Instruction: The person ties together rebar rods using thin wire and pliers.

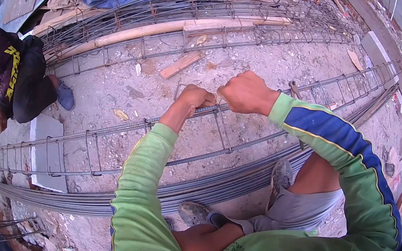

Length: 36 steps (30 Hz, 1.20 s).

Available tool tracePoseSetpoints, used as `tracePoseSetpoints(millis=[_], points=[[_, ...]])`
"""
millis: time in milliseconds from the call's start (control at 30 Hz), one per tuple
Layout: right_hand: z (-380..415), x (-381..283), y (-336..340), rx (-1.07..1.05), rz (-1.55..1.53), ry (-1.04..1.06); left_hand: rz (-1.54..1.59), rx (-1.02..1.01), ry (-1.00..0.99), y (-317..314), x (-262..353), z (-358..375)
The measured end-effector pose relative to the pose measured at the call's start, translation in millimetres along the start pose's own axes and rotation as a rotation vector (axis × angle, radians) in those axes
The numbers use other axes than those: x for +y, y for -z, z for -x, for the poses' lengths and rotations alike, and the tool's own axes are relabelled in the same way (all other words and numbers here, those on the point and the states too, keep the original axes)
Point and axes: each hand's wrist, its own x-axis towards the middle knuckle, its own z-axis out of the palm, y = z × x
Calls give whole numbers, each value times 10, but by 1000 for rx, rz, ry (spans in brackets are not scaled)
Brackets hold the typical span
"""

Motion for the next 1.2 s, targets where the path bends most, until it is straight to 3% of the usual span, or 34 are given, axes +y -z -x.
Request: tracePoseSetpoints(millis=[133, 167, 300, 367, 433, 533, 633, 733, 800, 867, 933, 1000, 1067, 1133, 1200], points=[[-195, 187, -142, 88, -70, -122, -218, 50, -110, -62, 31, 67], [-254, 255, -180, 68, -150, -236, -263, -21, -265, -7, -183, -64], [-426, 485, -581, 34, -314, -504, -319, 16, -383, -9, -373, -118], [-523, 559, -725, 42, -337, -607, -262, 9, -343, -33, -409, -88], [-594, 672, -745, -556, -341, -541, -198, -11, -307, -80, -401, -14], [-649, 596, -860, -727, -269, -444, -147, -33, -267, -104, -347, -31], [-712, 426, -909, -658, -138, -457, -107, -29, -270, -92, -423, -224], [-653, 342, -974, -607, -41, -464, -264, -90, -268, -100, -340, -273], [-514, 318, -990, -242, 118, -206, -309, 13, -239, -114, -296, -209], [-395, 197, -606, -305, 60, -215, -315, 29, -234, -134, -318, -219], [-188, 148, -479, -344, -395, -343, -322, 35, -230, -158, -477, -371], [54, 73, -734, -352, -360, -379, -397, 3, -445, -176, -777, -647], [227, -115, -846, -115, -326, -337, -265, 2, -380, -187, -618, -452], [248, -178, -898, -66, -361, -336, -285, 15, -336, -165, -582, -418], [212, -227, -1058, 116, -438, -419, -310, 54, -304, -175, -561, -386]])
